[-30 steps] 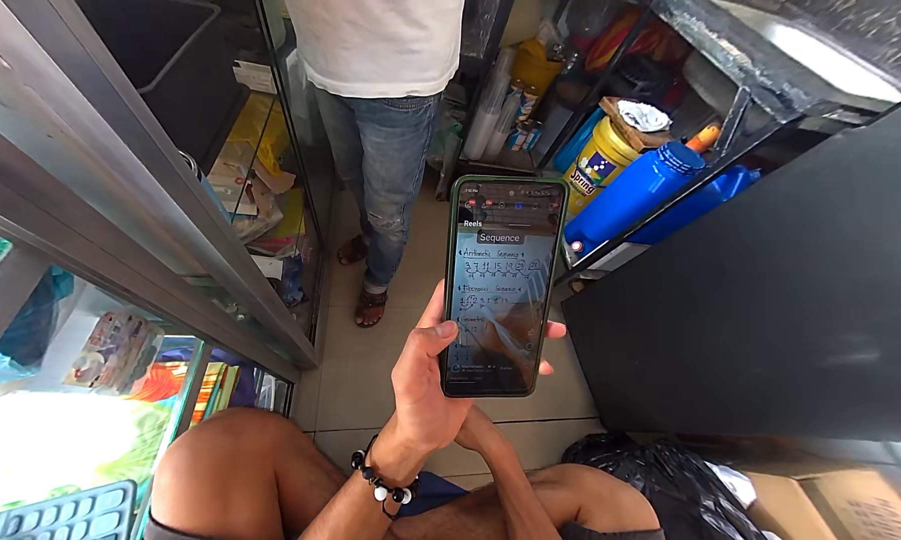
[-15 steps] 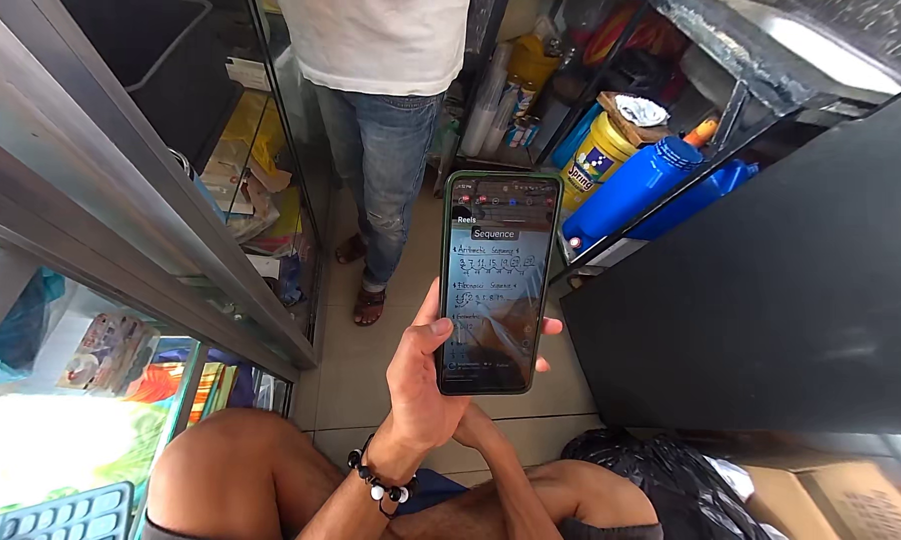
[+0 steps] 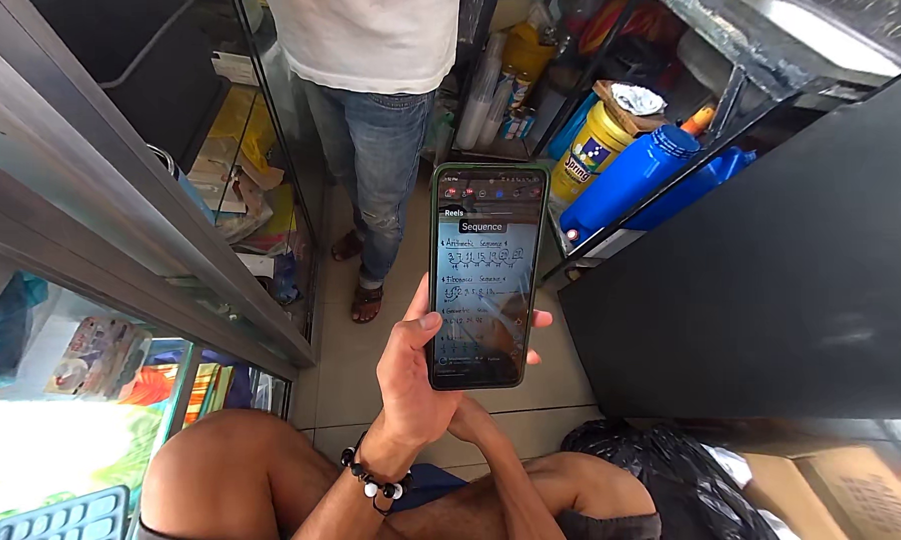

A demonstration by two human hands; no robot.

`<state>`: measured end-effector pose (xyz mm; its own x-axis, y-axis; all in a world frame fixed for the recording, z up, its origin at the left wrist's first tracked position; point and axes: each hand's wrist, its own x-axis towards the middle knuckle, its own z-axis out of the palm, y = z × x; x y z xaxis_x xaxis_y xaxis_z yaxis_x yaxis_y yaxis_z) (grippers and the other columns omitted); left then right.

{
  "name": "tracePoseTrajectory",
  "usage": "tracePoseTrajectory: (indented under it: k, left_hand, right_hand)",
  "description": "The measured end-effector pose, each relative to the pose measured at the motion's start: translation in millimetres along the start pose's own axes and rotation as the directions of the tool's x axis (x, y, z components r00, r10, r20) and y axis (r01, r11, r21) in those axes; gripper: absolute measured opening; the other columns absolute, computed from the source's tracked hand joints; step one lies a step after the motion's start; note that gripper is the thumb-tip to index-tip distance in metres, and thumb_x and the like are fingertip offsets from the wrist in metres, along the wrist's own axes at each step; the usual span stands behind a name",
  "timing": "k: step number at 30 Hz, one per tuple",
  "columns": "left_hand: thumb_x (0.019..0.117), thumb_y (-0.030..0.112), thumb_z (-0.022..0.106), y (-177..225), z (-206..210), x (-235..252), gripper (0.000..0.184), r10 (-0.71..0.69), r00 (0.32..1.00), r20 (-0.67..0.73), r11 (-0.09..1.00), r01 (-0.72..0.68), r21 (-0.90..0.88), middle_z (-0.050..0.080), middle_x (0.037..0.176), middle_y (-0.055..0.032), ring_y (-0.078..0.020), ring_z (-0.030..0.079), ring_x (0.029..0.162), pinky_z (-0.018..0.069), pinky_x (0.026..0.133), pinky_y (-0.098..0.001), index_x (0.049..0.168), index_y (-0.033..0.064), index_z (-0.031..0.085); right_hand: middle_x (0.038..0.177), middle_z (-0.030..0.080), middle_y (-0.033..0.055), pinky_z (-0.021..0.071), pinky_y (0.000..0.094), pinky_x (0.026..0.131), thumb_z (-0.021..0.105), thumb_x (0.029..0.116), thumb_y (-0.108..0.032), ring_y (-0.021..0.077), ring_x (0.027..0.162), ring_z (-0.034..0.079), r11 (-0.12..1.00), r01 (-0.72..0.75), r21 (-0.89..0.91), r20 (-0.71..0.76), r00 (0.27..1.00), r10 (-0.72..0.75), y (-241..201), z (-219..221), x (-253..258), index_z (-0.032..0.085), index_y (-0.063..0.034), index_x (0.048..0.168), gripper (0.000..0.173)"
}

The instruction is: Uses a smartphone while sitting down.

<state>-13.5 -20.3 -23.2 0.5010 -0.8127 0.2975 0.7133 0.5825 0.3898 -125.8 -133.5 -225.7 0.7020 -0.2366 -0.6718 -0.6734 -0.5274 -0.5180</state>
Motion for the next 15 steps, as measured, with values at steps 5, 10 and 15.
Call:
tracePoseTrajectory:
  k: [5,10,15]
  left_hand:
    - [0.0942,0.035,0.052,-1.2,0.0,-0.2,0.054,-0.004,1.000,-0.015,1.000,0.004,-0.004,0.062,0.128,-0.0220,-0.0395,0.064,0.116,0.0545,0.094,-0.0560,0.146,0.0203,0.047]
    - [0.0942,0.035,0.052,-1.3,1.7,-0.7,0.053,-0.010,1.000,-0.018,1.000,0.010,-0.004,0.062,0.129,-0.0219,-0.0397,0.064,0.116,0.0544,0.094,-0.0561,0.145,0.0206,0.047]
    - [0.0947,0.036,0.052,-2.5,2.1,-0.5,0.054,-0.011,1.000,-0.008,1.000,0.011,0.006,0.062,0.127,-0.0224,-0.0405,0.064,0.115,0.0546,0.094,-0.0562,0.146,0.0205,0.046]
  right_hand:
    - [0.117,0.068,0.0183,0.0463,0.0511,0.099,0.046,0.1076,-0.036,0.0303,0.109,0.064,1.000,-0.011,0.007,0.010,1.000,0.011,-5.4,-3.5,-4.6,0.058,-0.0078,0.139,0.044]
    - [0.118,0.068,0.0194,0.0458,0.0516,0.100,0.046,0.1079,-0.036,0.0312,0.112,0.064,1.000,-0.013,0.004,0.019,1.000,0.013,-11.6,-8.3,-10.0,0.059,-0.0046,0.137,0.045]
    - [0.123,0.066,0.0223,0.0445,0.0515,0.102,0.044,0.1094,-0.031,0.0334,0.113,0.063,1.000,0.020,-0.017,0.027,0.999,-0.019,-16.6,-11.3,-15.5,0.052,-0.0027,0.145,0.046]
